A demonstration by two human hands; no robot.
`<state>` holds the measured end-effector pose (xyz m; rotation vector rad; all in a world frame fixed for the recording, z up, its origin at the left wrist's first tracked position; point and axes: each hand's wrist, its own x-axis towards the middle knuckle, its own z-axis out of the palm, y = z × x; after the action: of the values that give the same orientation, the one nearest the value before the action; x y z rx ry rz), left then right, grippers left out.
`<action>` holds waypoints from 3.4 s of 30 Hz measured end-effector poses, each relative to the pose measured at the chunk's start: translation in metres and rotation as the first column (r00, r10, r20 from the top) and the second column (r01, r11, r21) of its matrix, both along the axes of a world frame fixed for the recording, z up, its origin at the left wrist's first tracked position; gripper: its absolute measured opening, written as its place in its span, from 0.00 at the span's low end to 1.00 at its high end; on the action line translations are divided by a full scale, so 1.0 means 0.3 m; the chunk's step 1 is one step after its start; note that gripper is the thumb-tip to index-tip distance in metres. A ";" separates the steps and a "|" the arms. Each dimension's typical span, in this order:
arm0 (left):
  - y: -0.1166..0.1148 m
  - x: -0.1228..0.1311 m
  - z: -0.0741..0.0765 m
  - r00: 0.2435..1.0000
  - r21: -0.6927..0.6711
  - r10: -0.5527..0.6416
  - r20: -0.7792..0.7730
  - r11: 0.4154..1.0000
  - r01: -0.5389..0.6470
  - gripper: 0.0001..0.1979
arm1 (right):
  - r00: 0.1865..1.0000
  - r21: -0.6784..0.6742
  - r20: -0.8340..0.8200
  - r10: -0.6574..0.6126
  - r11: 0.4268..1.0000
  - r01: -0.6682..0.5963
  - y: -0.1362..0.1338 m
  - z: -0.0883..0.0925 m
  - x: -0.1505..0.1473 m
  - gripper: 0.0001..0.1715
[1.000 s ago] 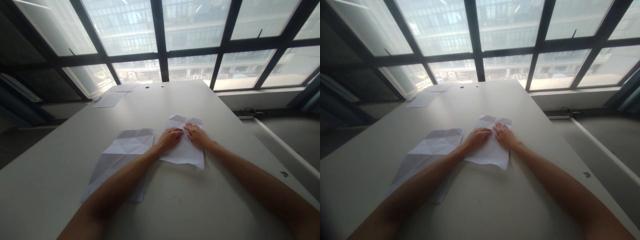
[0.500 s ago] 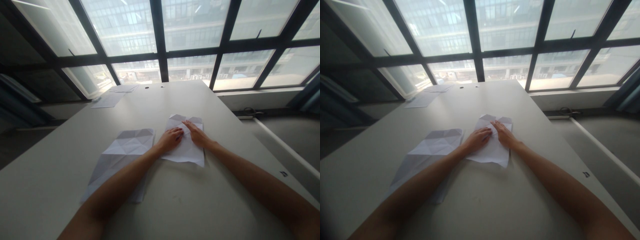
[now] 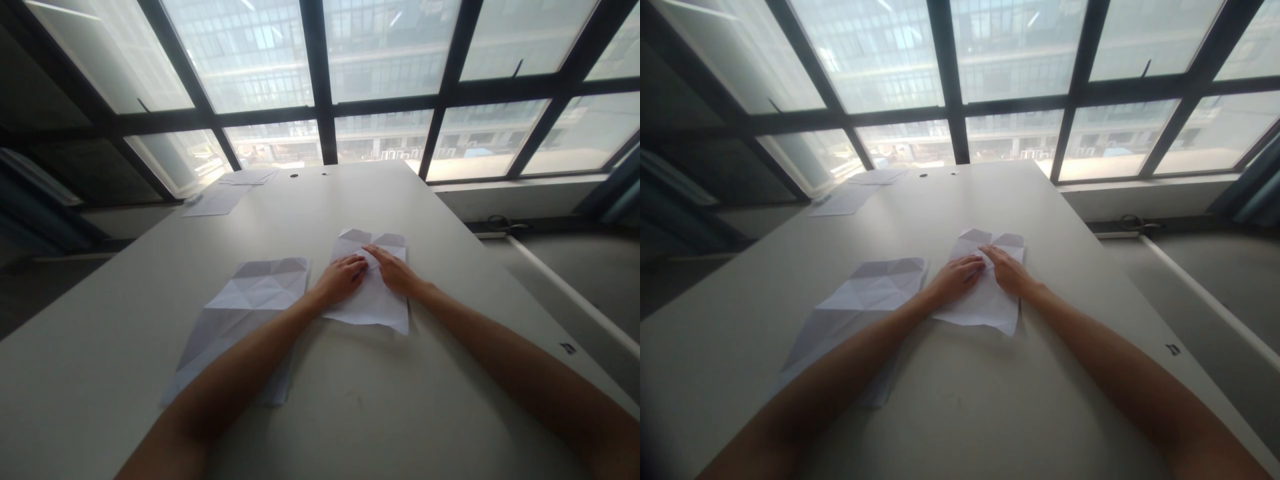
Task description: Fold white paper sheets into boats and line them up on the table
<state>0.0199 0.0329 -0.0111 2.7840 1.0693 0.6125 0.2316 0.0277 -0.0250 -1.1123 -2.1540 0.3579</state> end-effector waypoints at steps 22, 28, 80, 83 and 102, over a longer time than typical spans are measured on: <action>0.001 0.004 0.000 1.000 0.002 0.001 -0.013 1.000 -0.001 0.19 | 0.998 -0.044 0.062 0.004 0.999 -0.002 -0.004 0.003 -0.004 0.46; 0.004 0.003 0.011 1.000 -0.007 -0.017 0.009 1.000 0.017 0.18 | 0.969 -0.028 0.231 -0.083 0.995 0.092 0.001 -0.004 -0.010 0.32; 0.054 -0.043 0.007 0.973 -0.145 0.231 -0.029 0.962 -0.232 0.32 | 0.958 -0.023 0.288 -0.015 0.999 0.023 0.039 0.012 0.085 0.39; 0.054 -0.044 0.012 0.969 -0.140 0.246 -0.016 0.959 -0.246 0.29 | 0.964 0.016 0.256 -0.077 0.997 0.075 0.041 0.018 0.082 0.35; 0.073 -0.055 0.046 0.667 -0.175 0.448 0.596 0.883 -0.436 0.17 | 0.931 0.164 -0.251 -0.264 0.936 0.310 0.030 0.037 0.070 0.11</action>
<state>0.0034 0.0546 0.0027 1.9955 1.5415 1.4391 0.2525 0.0367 -0.0138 -1.1891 -1.7531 0.1202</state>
